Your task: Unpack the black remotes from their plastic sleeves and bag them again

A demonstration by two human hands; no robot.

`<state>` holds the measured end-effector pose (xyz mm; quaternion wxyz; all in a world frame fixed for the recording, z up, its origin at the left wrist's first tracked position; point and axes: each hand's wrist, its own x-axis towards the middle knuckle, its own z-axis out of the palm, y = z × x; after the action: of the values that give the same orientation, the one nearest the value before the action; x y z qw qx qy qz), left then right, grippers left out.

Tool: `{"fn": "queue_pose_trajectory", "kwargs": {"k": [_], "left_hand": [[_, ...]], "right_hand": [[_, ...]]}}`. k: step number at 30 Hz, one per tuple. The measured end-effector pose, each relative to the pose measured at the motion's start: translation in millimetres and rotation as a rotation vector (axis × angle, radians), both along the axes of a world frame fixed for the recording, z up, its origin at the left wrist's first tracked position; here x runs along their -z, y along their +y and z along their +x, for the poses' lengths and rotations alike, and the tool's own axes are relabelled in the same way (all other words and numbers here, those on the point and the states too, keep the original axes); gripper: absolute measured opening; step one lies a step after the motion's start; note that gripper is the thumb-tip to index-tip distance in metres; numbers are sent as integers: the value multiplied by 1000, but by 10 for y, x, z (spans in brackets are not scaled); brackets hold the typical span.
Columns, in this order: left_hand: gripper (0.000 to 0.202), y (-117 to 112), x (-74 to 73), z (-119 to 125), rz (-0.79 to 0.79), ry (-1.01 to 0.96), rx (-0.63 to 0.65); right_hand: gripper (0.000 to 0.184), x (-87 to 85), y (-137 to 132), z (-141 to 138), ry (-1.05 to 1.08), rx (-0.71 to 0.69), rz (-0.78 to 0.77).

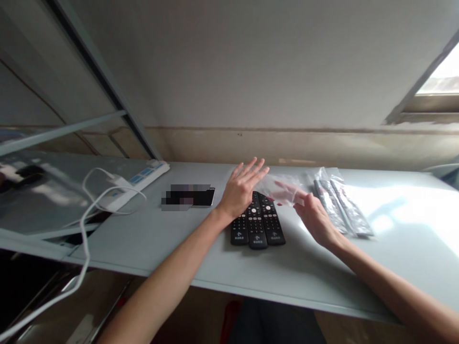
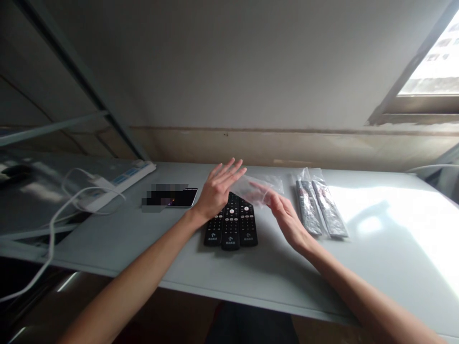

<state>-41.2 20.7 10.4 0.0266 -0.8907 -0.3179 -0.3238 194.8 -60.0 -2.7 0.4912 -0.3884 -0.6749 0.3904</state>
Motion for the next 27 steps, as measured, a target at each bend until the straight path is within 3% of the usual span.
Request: {"fn": "queue_pose_trajectory", "kwargs": {"k": [3,6,10,12,15,21,27], "left_hand": [[80,43,100,15,-164,44,77],[89,25,145,34,-216,43,118],[95,4,126,23,-202,68,111],[93,15,110,7,-190,65,92],[83,34,99,0,-153,63,67],[54,-20,85,65,-141,63,136],[55,-60,53,77,-107,131,115]], "right_hand": [[49,-16,29,-17,120,27,-109],[40,-32,36,-25,153,68,-203],[61,-43,37,-5,245,143,-223],[66,-47,42,13,275,185,-199],[47,-55,47,23,269,222,-153],[31,-37,-10,-71,62,75,-86],[12,-14,-89,-106,-291,107,266]]}}
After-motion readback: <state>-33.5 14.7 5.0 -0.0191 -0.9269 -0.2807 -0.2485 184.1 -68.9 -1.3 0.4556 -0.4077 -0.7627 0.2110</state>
